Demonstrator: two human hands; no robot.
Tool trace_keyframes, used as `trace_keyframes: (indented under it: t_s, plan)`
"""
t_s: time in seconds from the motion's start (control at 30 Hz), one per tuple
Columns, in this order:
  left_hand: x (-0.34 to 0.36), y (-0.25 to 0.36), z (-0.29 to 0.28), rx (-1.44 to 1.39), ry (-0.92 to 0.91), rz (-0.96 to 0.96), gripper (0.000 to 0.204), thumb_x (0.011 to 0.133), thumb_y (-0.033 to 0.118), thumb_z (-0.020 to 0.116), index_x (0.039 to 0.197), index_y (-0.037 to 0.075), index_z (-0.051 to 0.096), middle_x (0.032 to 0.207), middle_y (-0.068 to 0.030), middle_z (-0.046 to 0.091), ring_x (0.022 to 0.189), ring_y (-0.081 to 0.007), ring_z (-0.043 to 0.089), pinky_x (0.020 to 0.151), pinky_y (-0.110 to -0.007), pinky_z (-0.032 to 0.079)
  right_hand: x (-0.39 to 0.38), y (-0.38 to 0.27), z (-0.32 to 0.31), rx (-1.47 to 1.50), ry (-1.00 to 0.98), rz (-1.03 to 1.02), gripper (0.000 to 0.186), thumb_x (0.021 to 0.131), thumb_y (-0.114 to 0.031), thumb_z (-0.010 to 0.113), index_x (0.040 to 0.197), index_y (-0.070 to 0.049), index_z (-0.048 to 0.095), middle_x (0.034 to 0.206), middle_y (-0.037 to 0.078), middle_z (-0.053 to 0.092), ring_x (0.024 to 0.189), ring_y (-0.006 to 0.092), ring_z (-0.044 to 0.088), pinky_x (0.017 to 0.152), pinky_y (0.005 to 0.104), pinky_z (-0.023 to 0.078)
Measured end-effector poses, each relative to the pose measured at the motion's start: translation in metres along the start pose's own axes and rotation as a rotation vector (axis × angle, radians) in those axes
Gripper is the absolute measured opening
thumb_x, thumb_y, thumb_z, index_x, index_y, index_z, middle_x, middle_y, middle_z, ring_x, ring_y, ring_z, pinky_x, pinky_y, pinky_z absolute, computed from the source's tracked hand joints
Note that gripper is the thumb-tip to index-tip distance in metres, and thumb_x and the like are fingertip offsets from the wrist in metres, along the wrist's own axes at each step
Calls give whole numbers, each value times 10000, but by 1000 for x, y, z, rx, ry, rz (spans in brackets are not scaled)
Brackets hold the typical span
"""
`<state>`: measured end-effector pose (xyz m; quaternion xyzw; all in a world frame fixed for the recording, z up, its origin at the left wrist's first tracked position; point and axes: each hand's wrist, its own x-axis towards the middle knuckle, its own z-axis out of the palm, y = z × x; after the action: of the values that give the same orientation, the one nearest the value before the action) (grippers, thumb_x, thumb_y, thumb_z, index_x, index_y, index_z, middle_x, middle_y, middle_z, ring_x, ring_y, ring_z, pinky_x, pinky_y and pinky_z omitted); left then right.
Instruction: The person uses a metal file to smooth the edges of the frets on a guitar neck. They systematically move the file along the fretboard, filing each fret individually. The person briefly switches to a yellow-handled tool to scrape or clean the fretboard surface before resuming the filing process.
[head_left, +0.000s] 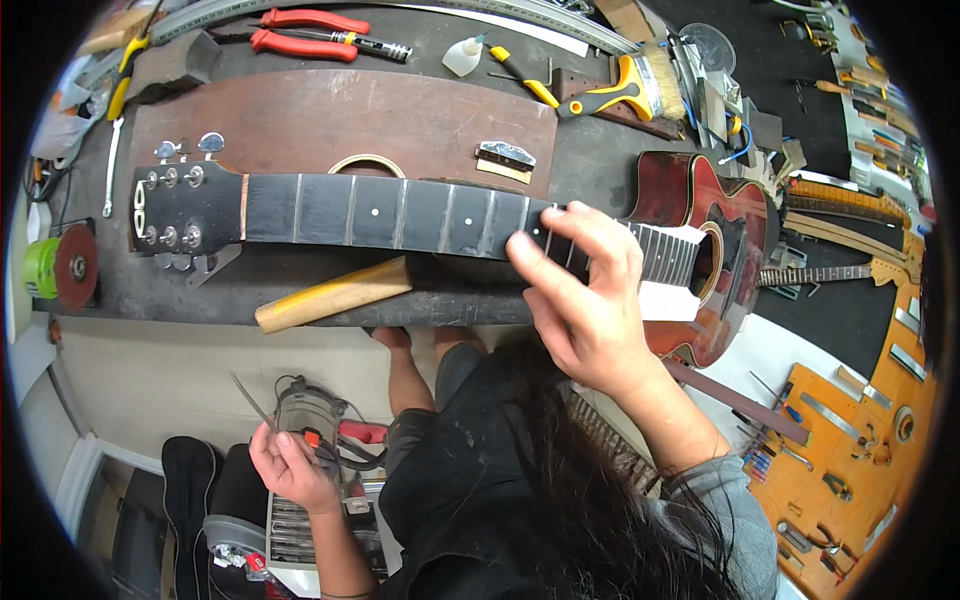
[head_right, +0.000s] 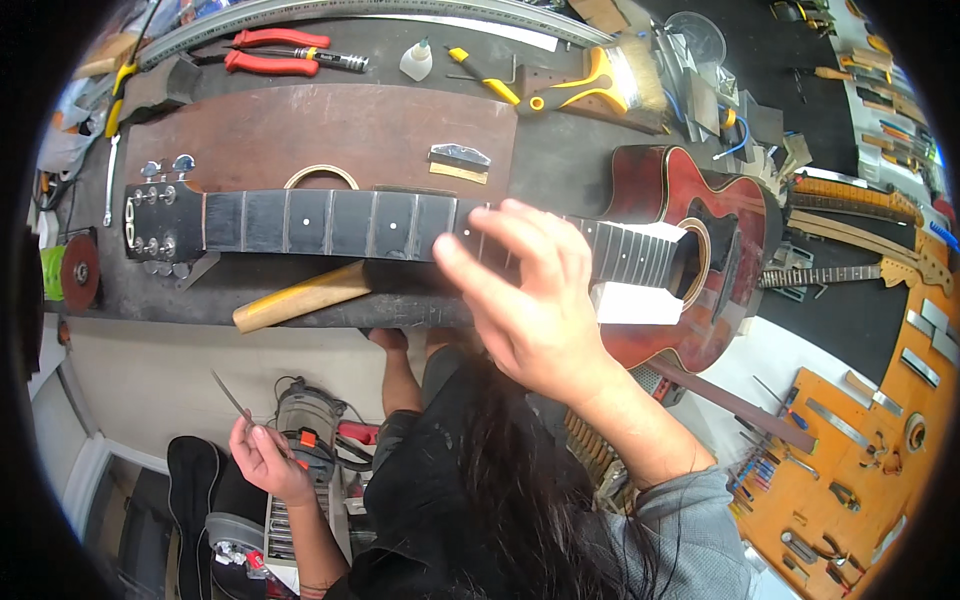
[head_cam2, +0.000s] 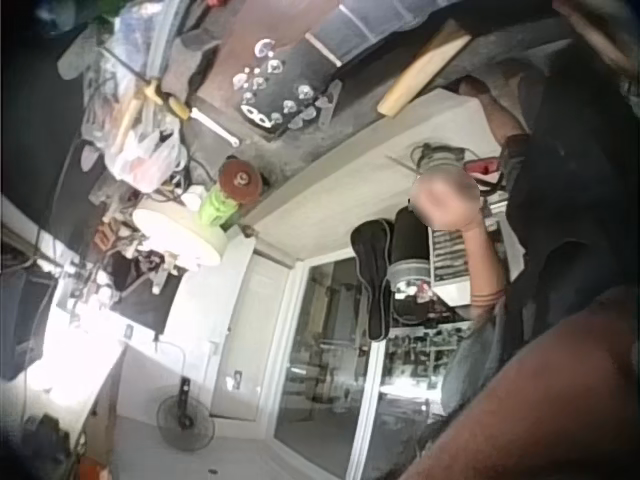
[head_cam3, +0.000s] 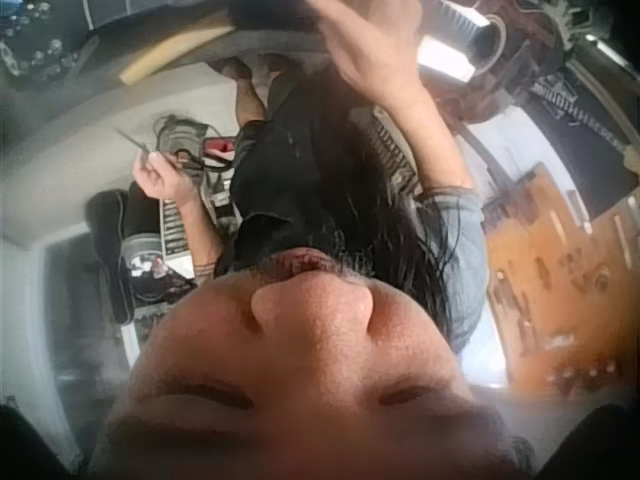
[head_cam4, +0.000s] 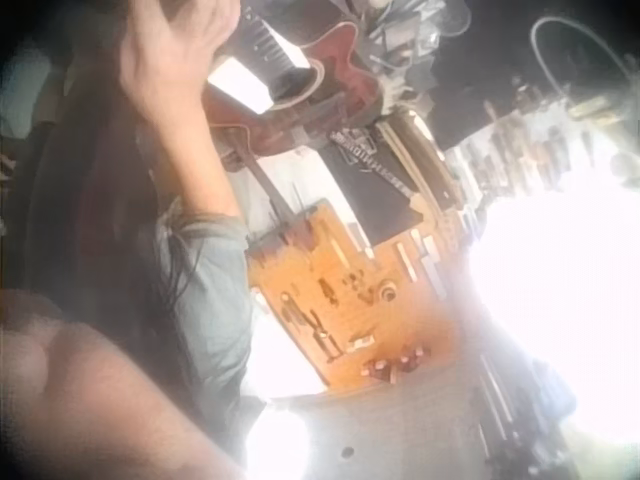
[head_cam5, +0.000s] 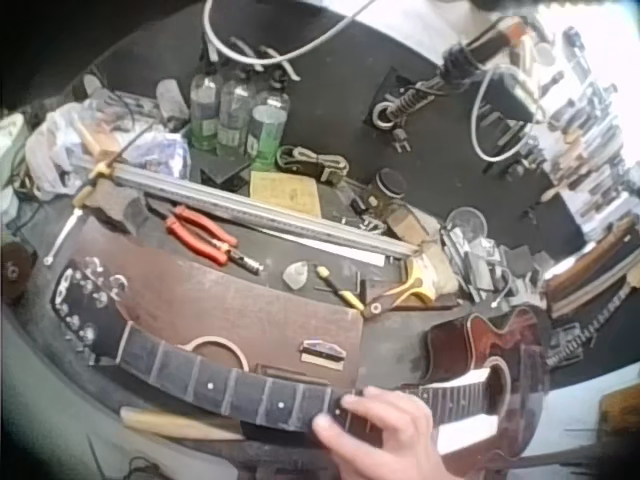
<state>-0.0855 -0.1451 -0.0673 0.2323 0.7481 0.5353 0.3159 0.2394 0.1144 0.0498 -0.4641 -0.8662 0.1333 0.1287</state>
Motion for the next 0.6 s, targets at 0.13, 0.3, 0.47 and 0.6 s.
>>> trace_keyframes:
  t_s: [0.13,0.3,0.47,0.6]
  plan:
    - [13,56,39,20,-80,204,443,1091,-101,541,1534,-106,516,883,-46,586,658,-77,461,582,-233,377,-3,7,-22,74,-48,-95,478,753,21,824,1178,-198,822,1386,81,681,1435,385,570,1234,644,367]
    - [9,111,127,172,-256,607,432,941,-117,737,1372,-109,707,891,-102,720,668,-172,639,596,-323,512,1,30,-20,169,-5,-7,559,787,44,817,1295,-186,789,1436,124,648,1428,395,594,1247,644,358]
    - [0,152,204,301,-493,729,465,855,-130,775,1318,-85,756,920,-192,803,665,-275,741,637,-352,583,-2,38,-21,265,-108,-13,619,818,40,827,1385,-206,783,1563,167,607,1497,413,569,1264,648,337]
    - [-8,148,211,355,-483,695,460,870,-139,767,1326,-83,756,860,-155,776,622,-242,699,597,-339,548,-6,43,-18,242,-103,-24,635,785,-61,804,1391,-251,799,1596,131,601,1518,378,546,1274,612,346]
